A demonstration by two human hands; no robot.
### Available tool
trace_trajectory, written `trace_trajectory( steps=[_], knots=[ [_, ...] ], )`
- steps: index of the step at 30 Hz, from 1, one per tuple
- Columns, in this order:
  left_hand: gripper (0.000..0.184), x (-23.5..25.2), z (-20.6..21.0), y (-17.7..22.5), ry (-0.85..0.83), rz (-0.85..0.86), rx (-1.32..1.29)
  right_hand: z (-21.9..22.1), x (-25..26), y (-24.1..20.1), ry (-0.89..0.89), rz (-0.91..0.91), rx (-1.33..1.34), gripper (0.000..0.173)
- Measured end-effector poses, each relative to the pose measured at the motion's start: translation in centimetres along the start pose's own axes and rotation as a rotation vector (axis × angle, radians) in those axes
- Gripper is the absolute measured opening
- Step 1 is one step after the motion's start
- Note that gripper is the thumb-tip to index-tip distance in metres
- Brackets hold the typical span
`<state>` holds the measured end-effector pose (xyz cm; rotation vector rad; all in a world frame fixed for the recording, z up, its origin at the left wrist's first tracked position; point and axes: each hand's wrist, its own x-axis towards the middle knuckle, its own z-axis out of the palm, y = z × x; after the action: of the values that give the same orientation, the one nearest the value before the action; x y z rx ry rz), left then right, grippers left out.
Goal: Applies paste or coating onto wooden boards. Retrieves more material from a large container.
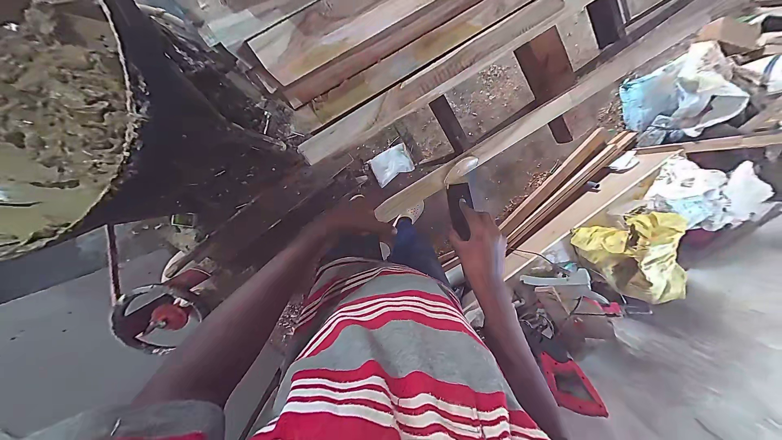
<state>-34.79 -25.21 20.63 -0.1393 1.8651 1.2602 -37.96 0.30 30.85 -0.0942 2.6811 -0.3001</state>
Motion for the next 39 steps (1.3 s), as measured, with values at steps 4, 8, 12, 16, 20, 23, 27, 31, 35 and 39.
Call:
trace_trajectory(
  steps=[4, 8, 12, 16, 20, 23, 27, 31, 35, 39],
  knots=[
    [0.046, -0.5, 1.5, 0.5, 0.147, 0.052, -0.094, -4.3, 3.0, -1.8, 0.041, 0.146, 0.042, 0.052],
    [0.051, -0.8, 2.3, 1.4, 0.222, 0.01, 0.08, -4.3, 5.4, -3.2, 0.089, 0.193, 0.127, 0.048],
    [0.051, -1.2, 2.2, 2.4, 0.192, -0.102, 0.119, -2.3, 1.9, -5.5, -0.05, 0.2, 0.089, 0.048],
    [0.05, -1.1, 2.4, 2.1, 0.21, -0.089, 0.115, -1.5, -0.8, -6.6, -0.195, 0.2, 0.061, 0.049],
    [0.051, -1.3, 2.6, 1.8, 0.233, -0.034, 0.033, -2.6, -2.2, -5.2, -0.303, 0.169, 0.113, 0.05],
    [0.05, -1.4, 3.3, 1.8, 0.288, -0.043, 0.059, -3.4, -2.0, -2.2, -0.247, 0.191, 0.284, 0.046],
    [0.071, -1.8, 5.0, 3.6, 0.338, -0.17, 0.224, -3.4, -1.7, 2.5, -0.159, 0.221, 0.438, 0.046],
    [0.073, -1.3, 7.8, 3.5, 0.412, -0.225, 0.316, -2.2, -1.6, 5.8, -0.082, 0.185, 0.564, 0.046],
    [0.063, -0.8, 9.8, 3.5, 0.473, -0.214, 0.313, -1.8, -0.7, 7.7, 0.016, 0.135, 0.661, 0.048],
    [0.063, -1.2, 11.6, 4.6, 0.509, -0.233, 0.354, -2.3, 0.3, 8.6, 0.023, 0.117, 0.673, 0.049]
  ],
)
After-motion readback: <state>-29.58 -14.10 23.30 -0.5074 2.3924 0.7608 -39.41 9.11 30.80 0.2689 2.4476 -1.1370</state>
